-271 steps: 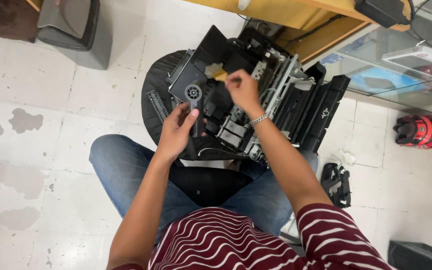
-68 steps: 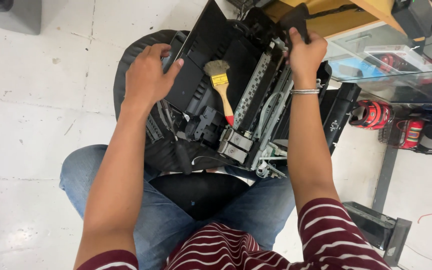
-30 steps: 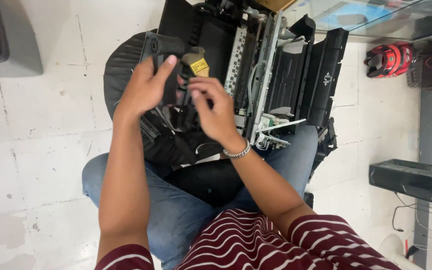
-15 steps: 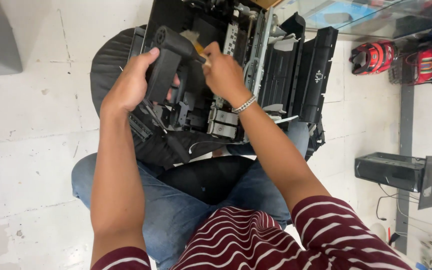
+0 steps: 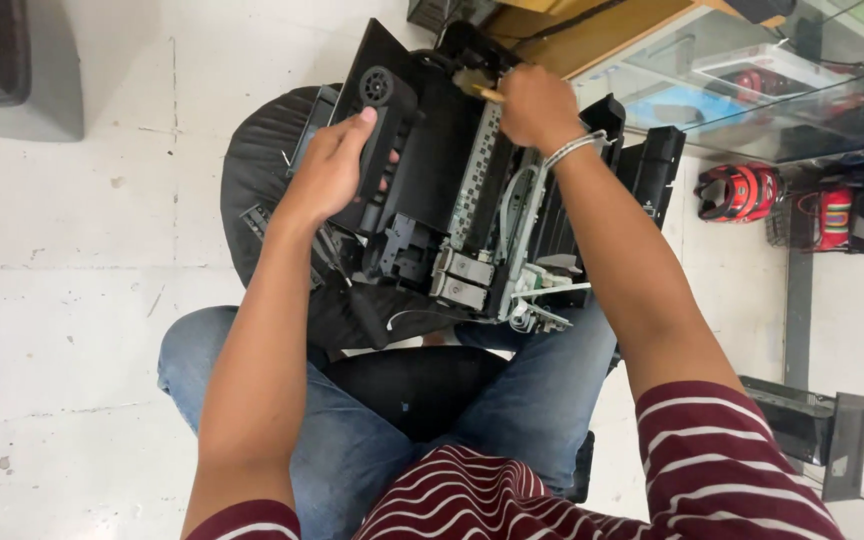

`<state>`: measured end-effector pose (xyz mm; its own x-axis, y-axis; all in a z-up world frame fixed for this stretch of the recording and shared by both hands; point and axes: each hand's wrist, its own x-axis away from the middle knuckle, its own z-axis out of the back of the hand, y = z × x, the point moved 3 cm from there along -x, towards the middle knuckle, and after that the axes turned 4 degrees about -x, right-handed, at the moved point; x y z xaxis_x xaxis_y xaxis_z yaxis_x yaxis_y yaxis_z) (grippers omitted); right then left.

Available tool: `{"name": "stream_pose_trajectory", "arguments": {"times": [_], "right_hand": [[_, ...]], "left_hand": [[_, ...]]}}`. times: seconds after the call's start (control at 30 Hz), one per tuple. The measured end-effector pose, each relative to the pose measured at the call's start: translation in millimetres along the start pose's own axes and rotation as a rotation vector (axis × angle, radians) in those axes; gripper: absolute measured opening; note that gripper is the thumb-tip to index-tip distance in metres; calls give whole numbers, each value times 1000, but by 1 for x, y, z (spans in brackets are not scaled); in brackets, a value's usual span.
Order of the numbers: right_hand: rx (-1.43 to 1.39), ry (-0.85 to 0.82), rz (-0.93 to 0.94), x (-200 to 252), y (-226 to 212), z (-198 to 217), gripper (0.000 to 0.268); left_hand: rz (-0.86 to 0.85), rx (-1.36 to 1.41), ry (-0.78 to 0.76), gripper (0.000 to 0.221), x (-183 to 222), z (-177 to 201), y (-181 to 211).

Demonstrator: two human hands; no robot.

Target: Cleaning and reassembling internal components of a printer using a brush and hands

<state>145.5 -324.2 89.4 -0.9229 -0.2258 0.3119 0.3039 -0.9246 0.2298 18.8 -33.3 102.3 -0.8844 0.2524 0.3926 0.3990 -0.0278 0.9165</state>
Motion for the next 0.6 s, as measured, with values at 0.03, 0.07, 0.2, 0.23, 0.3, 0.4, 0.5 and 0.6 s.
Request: {"name": "stream_pose_trajectory", "arguments": {"times": [0.03, 0.07, 0.2, 0.23, 0.3, 0.4, 0.5, 0.6], "right_hand": [[0, -1, 9, -8, 12, 2, 12], [-90, 90, -17, -14, 25, 4, 18], [143, 39, -78, -26, 32, -18, 8], [147, 35, -87, -16, 33, -8, 8], [-209, -51, -62, -18, 22, 19, 36], [6, 319, 47, -37, 65, -7, 29], [208, -103, 28, -23, 16, 21, 21], [142, -144, 69, -23, 7, 48, 40]], "left_hand": [[4, 3, 8, 50, -1, 3, 2], [-7, -11, 2, 55, 0, 4, 2], [-15, -31, -13, 58, -2, 5, 3], [-17, -29, -23, 58, -1, 2, 3], [-24, -26, -22, 61, 1, 6, 5], [-24, -28, -7, 57, 0, 7, 5], [-47, -28, 3, 51, 0, 6, 2], [-5, -21, -4, 59, -1, 6, 2]]}}
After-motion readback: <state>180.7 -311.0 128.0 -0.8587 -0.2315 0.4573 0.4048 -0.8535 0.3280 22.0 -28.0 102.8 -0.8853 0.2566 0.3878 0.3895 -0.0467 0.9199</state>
